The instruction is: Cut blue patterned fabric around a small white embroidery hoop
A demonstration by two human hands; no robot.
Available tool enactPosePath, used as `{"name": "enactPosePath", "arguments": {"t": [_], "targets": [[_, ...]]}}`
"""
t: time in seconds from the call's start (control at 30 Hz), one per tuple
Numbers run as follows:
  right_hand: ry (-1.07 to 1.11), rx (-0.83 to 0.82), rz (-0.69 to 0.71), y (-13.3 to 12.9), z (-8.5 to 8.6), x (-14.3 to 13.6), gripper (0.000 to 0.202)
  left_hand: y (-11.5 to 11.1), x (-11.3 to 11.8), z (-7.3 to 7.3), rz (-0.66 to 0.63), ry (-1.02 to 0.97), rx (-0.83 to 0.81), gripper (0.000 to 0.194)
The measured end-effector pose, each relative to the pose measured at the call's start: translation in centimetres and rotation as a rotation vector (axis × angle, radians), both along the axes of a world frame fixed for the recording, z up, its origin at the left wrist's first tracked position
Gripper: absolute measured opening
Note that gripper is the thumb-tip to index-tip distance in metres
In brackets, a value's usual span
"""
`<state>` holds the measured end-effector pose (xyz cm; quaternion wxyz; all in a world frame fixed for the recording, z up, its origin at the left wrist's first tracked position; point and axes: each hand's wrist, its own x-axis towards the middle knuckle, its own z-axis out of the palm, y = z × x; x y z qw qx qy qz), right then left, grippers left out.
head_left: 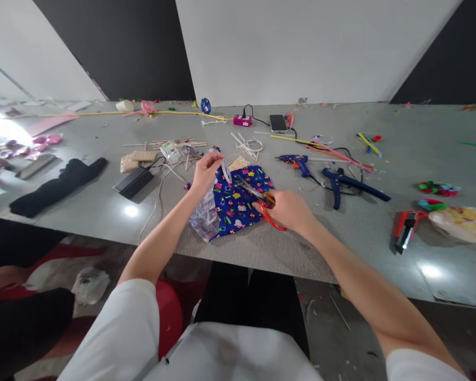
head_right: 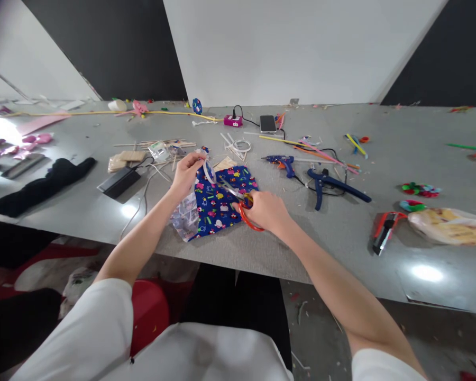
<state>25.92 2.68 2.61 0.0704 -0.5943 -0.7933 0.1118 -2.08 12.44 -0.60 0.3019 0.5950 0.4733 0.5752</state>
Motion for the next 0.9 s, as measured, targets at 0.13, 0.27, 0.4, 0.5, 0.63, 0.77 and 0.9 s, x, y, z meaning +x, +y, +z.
{"name": "enactPosePath", "arguments": {"t": [0.13,0.27,0.4,0.5,0.63,0.77,0.9], "targets": [[0.026,0.097,-0.227,1.6,-1.6,0.6,0.056,1.0,-1.6,-0.6,0.198,0.262,-0.150,0.019],[0.000,0.075,-0.320,3.1,-2.8,1.6,0.057,1.1,-2.7,-0.1,0.274,0.405,-0.357,0.020],[0.082,-0.058,-0.259,3.9,-3.3,1.9,0.035,0.9,-3.0,0.0,0.261,0.538,-0.354,0.011],[0.127,-0.047,-0.206,4.2,-3.0,2.3,0.019,0.9,-2.6,-0.4,0.229,0.480,-0.293,0.024],[0.137,0.126,-0.326,5.1,-1.9,4.4,0.018,0.7,-1.3,-0.8,0.035,0.021,-0.386,0.041],[0.123,0.323,-0.484,6.3,-1.0,7.0,0.026,-0.1,0.6,-1.0,-0.261,-0.348,-0.538,0.040],[0.124,0.422,-0.472,6.3,-1.1,7.2,0.031,-1.1,2.2,-1.9,-0.288,-0.276,-0.541,0.032]]}}
